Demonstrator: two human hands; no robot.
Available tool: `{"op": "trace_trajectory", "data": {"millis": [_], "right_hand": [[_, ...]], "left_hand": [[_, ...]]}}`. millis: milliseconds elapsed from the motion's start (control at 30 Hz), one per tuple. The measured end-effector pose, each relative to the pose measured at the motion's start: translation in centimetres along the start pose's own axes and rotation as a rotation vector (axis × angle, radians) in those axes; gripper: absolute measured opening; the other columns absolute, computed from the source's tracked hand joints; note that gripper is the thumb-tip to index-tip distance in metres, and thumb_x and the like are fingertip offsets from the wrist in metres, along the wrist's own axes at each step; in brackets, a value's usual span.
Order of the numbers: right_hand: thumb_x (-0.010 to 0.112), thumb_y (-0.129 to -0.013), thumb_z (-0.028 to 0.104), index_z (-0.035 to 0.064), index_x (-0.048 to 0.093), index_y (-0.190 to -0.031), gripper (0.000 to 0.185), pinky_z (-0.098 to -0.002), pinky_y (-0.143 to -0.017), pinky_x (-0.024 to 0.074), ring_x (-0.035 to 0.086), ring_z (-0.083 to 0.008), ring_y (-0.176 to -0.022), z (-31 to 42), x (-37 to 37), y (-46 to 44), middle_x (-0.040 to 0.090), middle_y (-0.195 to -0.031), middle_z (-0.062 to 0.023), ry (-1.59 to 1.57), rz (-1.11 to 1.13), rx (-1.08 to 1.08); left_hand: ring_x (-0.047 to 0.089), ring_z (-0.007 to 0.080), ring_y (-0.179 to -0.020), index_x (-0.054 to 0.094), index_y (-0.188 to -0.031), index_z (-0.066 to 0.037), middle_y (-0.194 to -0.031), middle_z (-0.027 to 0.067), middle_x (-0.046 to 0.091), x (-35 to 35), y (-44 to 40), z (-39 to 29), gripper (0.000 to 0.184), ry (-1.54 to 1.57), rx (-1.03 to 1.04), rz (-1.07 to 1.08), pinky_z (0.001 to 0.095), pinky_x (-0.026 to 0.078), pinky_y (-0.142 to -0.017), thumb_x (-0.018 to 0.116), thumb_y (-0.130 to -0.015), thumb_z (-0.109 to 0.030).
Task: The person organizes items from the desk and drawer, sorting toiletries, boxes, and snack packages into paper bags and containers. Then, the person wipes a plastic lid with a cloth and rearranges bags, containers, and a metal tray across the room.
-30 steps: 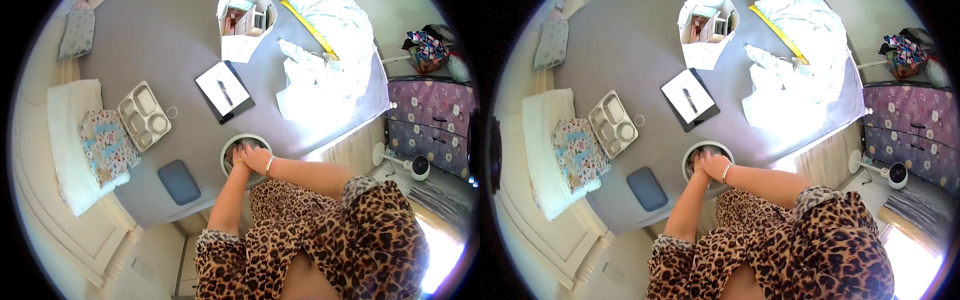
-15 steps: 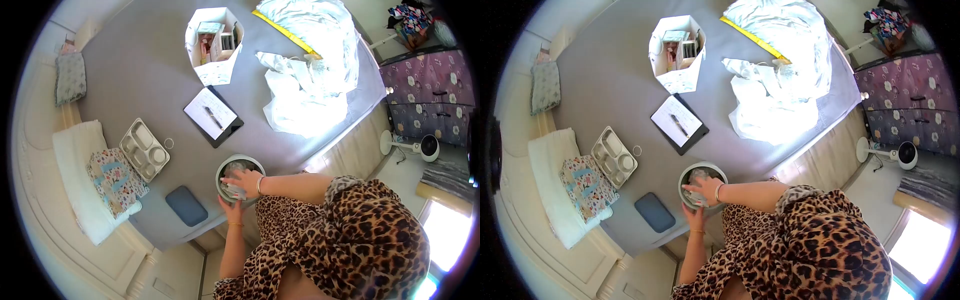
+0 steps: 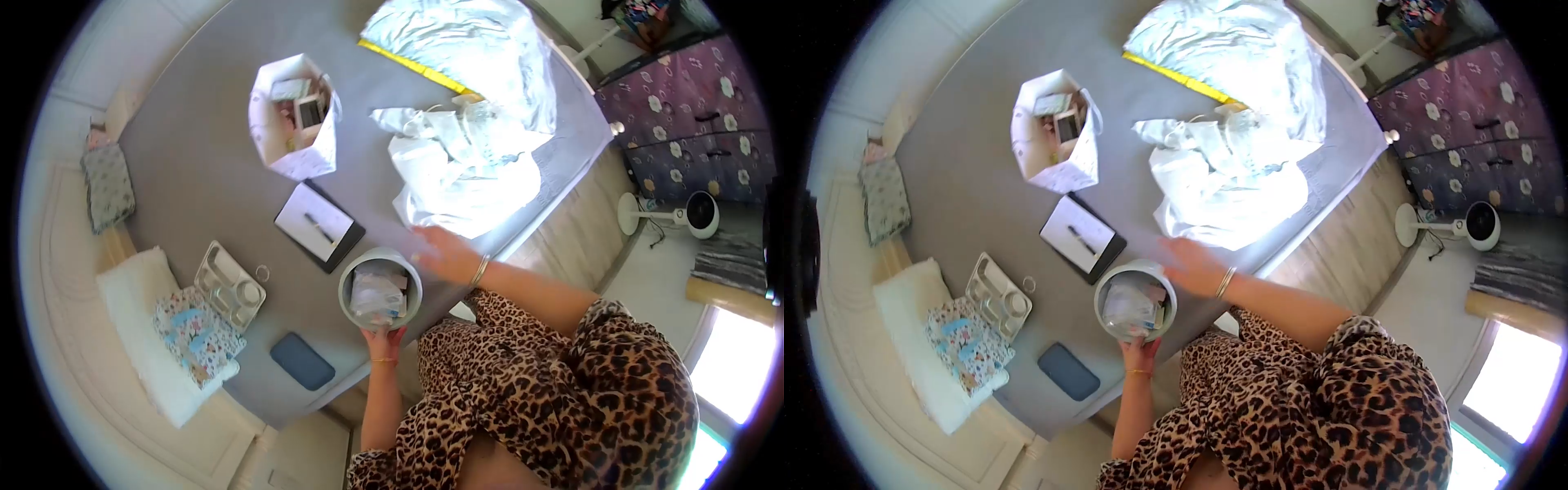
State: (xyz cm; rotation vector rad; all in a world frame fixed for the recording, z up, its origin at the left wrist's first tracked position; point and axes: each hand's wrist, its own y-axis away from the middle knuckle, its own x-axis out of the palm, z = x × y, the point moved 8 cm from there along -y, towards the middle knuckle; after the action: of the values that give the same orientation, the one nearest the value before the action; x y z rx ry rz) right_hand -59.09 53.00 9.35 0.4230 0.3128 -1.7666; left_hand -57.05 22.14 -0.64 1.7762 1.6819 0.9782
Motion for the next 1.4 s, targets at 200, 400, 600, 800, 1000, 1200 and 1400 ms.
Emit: {"op": "trace_trajectory", "data": {"millis": [200,400,600,800,1000,1200,1400], "right_hand": [[0.064,-0.079,0.021,0.0078,0.06,-0.109,0.033,-0.0318,-0.064,0.0507,0.062,-0.0208,-0.071,-16.6,-20.5,-7.2,0.063,-0.09,-0.0116,-0.213,-0.405,0.307],[0.062,-0.079,0.024,0.0068,0.057,-0.11,0.036,-0.0391,-0.08,0.0477,0.061,-0.0302,-0.087,-28.3,-36.7,-28.5,0.063,-0.096,-0.0174,0.073,-0.531,0.193],[0.057,-0.08,0.025,0.0102,0.054,-0.117,0.04,-0.0447,-0.085,0.0472,0.057,-0.0371,-0.1,-38.2,-43.6,-45.0,0.055,-0.111,-0.021,0.341,-0.605,0.317],[0.054,-0.084,0.033,0.0243,0.06,-0.118,0.036,-0.0408,-0.097,0.0425,0.038,-0.0304,-0.125,-41.3,-43.7,-53.2,0.02,-0.147,-0.0135,0.677,-0.369,0.257],[0.051,-0.086,0.033,0.0041,0.052,-0.123,0.046,-0.0403,-0.104,0.0316,0.037,-0.0363,-0.125,-50.1,-40.3,-58.4,0.035,-0.138,-0.0185,0.754,-0.117,0.18],[0.054,-0.086,0.028,-0.0049,0.043,-0.127,0.053,-0.0369,-0.106,0.0281,0.036,-0.0351,-0.126,-40.7,-40.5,-42.1,0.039,-0.135,-0.021,0.42,-0.242,-0.18],[0.049,-0.089,0.016,-0.0038,0.038,-0.133,0.049,-0.0421,-0.109,0.0225,0.031,-0.035,-0.13,-22.1,-34.5,-6.5,0.036,-0.139,-0.0203,0.519,0.342,-0.502]], "left_hand": [[0.056,0.0301,-0.099,0.042,-0.121,-0.017,-0.117,0.0082,0.051,0.9,-3.2,5.2,0.044,0.18,-0.044,-0.014,0.0463,0.052,-0.077,0.056,-0.082,-0.002],[0.056,0.0281,-0.104,0.052,-0.116,-0.013,-0.113,0.0078,0.058,5.9,-2.3,8.7,0.04,0.427,0.055,-0.156,0.0451,0.048,-0.083,0.063,-0.079,-0.022],[0.022,0.0322,-0.134,0.023,-0.143,-0.017,-0.147,0.0098,0.023,13.9,2.4,10.0,0.062,0.688,0.114,-0.471,0.0504,0.019,-0.109,0.038,-0.092,-0.05],[0.014,0.0314,-0.138,0.009,-0.145,-0.027,-0.15,0.0105,0.015,13.5,6.8,19.6,0.069,0.648,-0.042,-0.721,0.0436,0.019,-0.114,0.046,-0.09,-0.048],[0.018,0.0314,-0.137,0.012,-0.145,-0.022,-0.149,0.0131,0.017,16.0,5.5,25.9,0.068,0.422,-0.229,-0.508,0.0416,0.019,-0.112,0.043,-0.091,-0.05],[0.04,0.0295,-0.123,0.04,-0.132,-0.017,-0.137,0.0115,0.039,21.7,8.4,29.3,0.06,0.441,-0.351,-0.504,0.0484,0.033,-0.1,0.059,-0.082,-0.044],[0.051,0.0217,-0.111,0.021,-0.143,-0.021,-0.128,0.0123,0.046,30.9,11.7,23.5,0.07,0.227,0.041,-0.122,0.0433,0.048,-0.085,0.062,-0.087,-0.029]]}}
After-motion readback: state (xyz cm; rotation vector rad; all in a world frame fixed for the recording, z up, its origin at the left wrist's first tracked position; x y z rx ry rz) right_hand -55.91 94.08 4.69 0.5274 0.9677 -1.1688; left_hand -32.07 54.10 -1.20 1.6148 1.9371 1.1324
